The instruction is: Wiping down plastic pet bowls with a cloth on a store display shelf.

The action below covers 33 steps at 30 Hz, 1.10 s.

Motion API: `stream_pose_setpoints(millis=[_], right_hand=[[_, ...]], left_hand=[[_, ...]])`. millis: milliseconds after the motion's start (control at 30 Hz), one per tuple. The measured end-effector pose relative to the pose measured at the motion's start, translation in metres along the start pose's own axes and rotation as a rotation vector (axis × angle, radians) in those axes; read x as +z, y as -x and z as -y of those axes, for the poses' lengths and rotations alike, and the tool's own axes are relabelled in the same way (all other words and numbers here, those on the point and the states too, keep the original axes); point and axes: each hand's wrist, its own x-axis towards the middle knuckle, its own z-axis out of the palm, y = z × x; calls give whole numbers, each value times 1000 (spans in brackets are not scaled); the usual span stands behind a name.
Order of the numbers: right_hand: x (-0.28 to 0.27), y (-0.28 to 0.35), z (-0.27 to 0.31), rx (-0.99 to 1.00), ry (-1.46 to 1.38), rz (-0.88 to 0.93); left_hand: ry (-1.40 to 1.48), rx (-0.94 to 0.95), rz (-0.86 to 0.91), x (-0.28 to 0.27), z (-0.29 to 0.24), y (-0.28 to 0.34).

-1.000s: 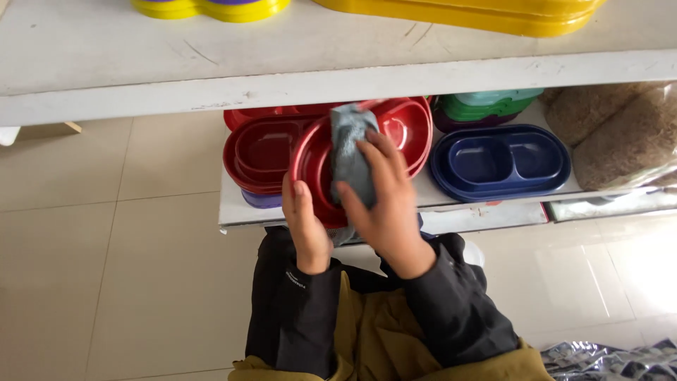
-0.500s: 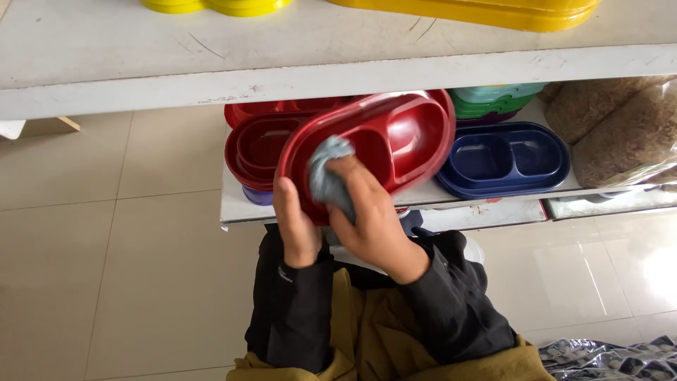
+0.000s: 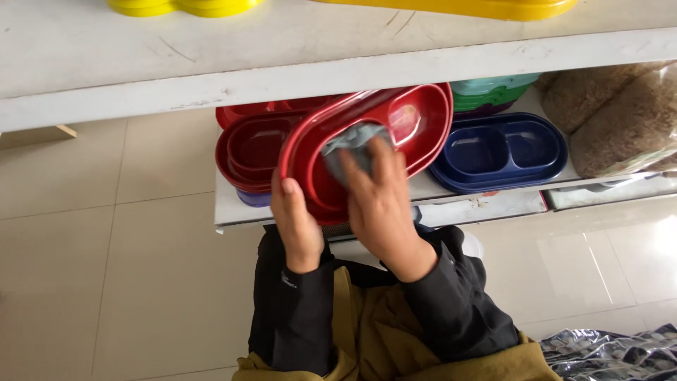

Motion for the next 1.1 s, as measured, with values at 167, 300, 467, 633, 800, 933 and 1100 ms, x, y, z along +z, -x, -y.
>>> stream_pose_setpoints(millis=[167,300,467,633,800,933,1100], right_hand=[[-21,-2,7,-69,-461,246],[-43,-8,4,-67,-665,405],[-69,-4,-43,1,-592,336],[-51,-2,-60,158,-366,-100],[-13,3,-35,83,-389,-90],[-9,-3,-51,-148,-189,-234],[-7,-8,-59,23,264,-259]], left_hand=[[69,-21,-48,-21,15,-2],[-88,48,-34,-34,17,-3],[19,85,-107,-38,6,-12],[405,11,-147,-43,21,-12],[553,-102,-138,-47,34,-11],[602,-168,-95,-49,22,-9],[376,-1,-58,-45,7,-10]])
